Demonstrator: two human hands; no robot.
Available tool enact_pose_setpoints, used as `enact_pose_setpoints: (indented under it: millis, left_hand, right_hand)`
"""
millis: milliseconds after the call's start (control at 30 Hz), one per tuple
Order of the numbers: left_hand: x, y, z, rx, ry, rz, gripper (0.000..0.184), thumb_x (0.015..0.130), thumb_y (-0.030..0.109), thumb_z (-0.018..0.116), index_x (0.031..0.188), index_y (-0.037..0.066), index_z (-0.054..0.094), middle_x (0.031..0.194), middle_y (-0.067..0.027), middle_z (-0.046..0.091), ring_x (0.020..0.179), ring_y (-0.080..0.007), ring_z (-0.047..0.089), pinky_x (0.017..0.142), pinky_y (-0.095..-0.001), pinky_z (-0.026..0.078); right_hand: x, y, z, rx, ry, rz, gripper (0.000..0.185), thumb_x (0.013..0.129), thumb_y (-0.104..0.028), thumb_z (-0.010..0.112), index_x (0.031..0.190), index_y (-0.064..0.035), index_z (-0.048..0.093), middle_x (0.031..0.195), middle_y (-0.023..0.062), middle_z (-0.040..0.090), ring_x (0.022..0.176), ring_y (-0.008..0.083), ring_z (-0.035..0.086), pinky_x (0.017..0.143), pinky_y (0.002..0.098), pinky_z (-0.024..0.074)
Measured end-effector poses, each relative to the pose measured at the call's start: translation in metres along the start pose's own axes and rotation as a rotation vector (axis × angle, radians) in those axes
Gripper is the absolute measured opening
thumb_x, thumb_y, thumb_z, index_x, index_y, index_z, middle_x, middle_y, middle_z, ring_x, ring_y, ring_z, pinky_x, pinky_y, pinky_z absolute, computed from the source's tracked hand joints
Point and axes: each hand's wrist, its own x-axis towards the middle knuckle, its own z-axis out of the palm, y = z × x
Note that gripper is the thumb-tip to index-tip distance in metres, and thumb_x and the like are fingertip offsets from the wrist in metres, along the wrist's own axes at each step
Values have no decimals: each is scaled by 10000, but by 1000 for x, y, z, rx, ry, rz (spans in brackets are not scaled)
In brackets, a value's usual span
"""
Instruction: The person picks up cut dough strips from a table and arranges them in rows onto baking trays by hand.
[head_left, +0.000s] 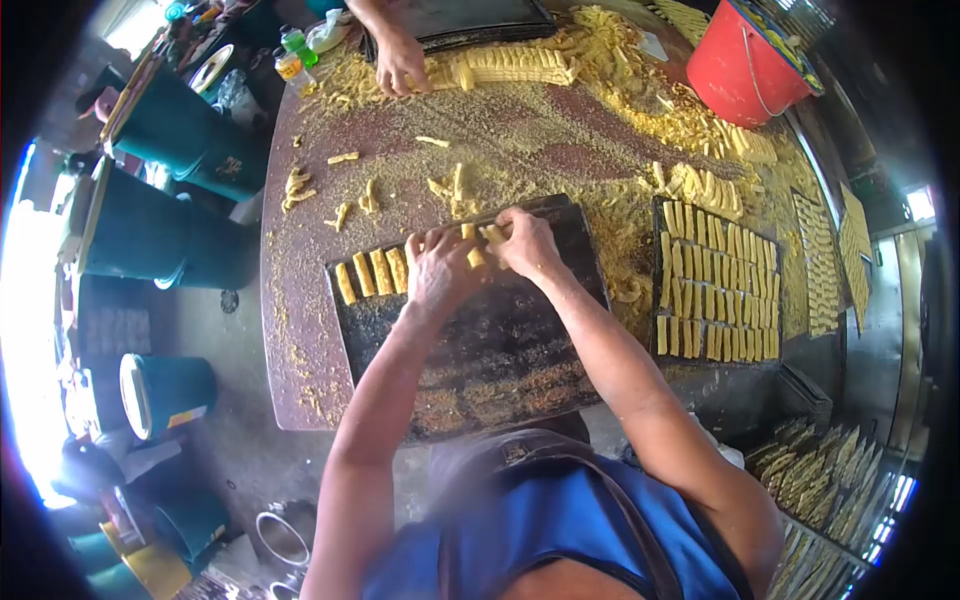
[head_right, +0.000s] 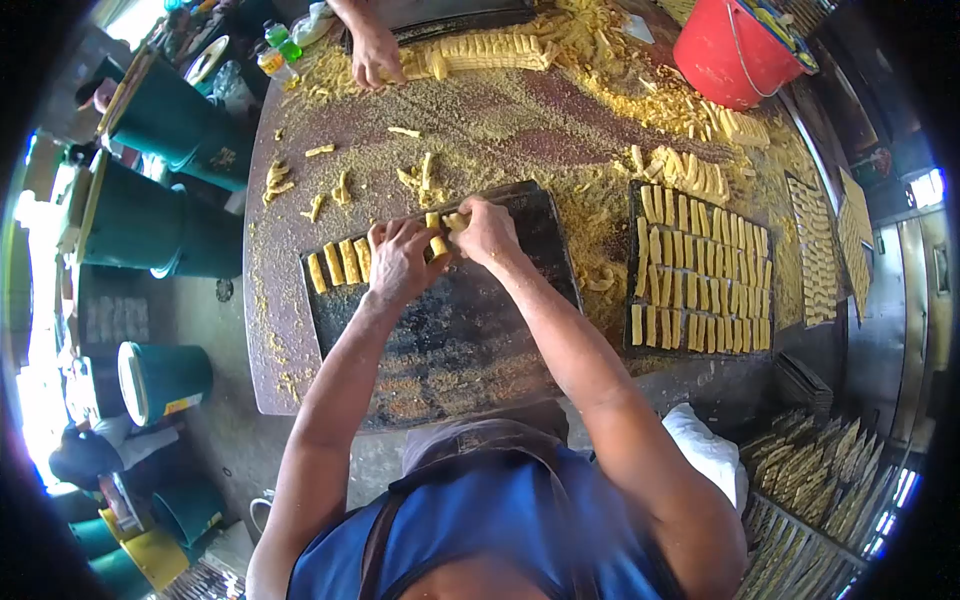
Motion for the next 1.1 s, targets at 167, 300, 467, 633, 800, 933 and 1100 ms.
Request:
enact_pose_setpoints:
  millis: [167,300,467,633,800,933,1100]
  left_hand:
    - [-10,-21,-6,-28,-27,76,420,734,352,807,1074,131,699,1074,-53,662,1122,-249,557,1015,-484,312]
    - [-13,-22,-6,-123,38,61,400,735,349,808,1058,136,704,1064,-55,662,1115,-254,555,1009,-490,313]
    - [-2,-5,10,-87,47,88,395,752,379,785,1071,158,713,1073,-45,665,1122,-242,556,1033,-477,313]
    - [14,1,2,20,-131,157,257,885,359,670,1003,138,730,947,-44,716,1030,-193,605,1029,-455,323]
    - [45,-8,-29,-159,-365,-185,315,921,462,630,1001,188,764,766,-78,728,841,-255,690,1037,-492,355]
    - [45,-8,-4,51,-313,-209,316,845,426,721,1033,176,757,1021,-63,717,1028,-256,644,1034,-474,336]
    - [1,3,1,-62,39,92,408,725,304,819,1090,144,729,1098,-49,669,1090,-243,574,983,-443,355]
  right_hand:
    - [-5,-22,12,-41,113,60,392,720,-259,842,1014,-48,692,906,160,731,846,307,716,778,392,559]
    - [-5,-14,14,6,194,42,361,714,-241,847,987,-54,702,891,148,734,834,252,725,777,358,564]
    - [-14,-16,-4,-299,276,8,356,724,-258,812,1004,-68,705,985,151,724,941,308,700,826,398,552]
    - [-11,-1,-6,-266,276,-82,239,771,-234,763,917,-46,738,870,173,729,841,301,721,756,379,556]
    - [-7,-4,-15,-159,171,-216,237,831,-238,748,936,-25,749,829,145,737,795,232,733,720,333,555]
    - [6,10,-11,-32,85,-181,207,786,-177,757,941,-38,752,874,150,739,854,239,734,755,344,562]
    - [9,18,-9,-72,136,-329,218,792,-194,754,948,-42,749,859,155,732,804,243,736,717,342,567]
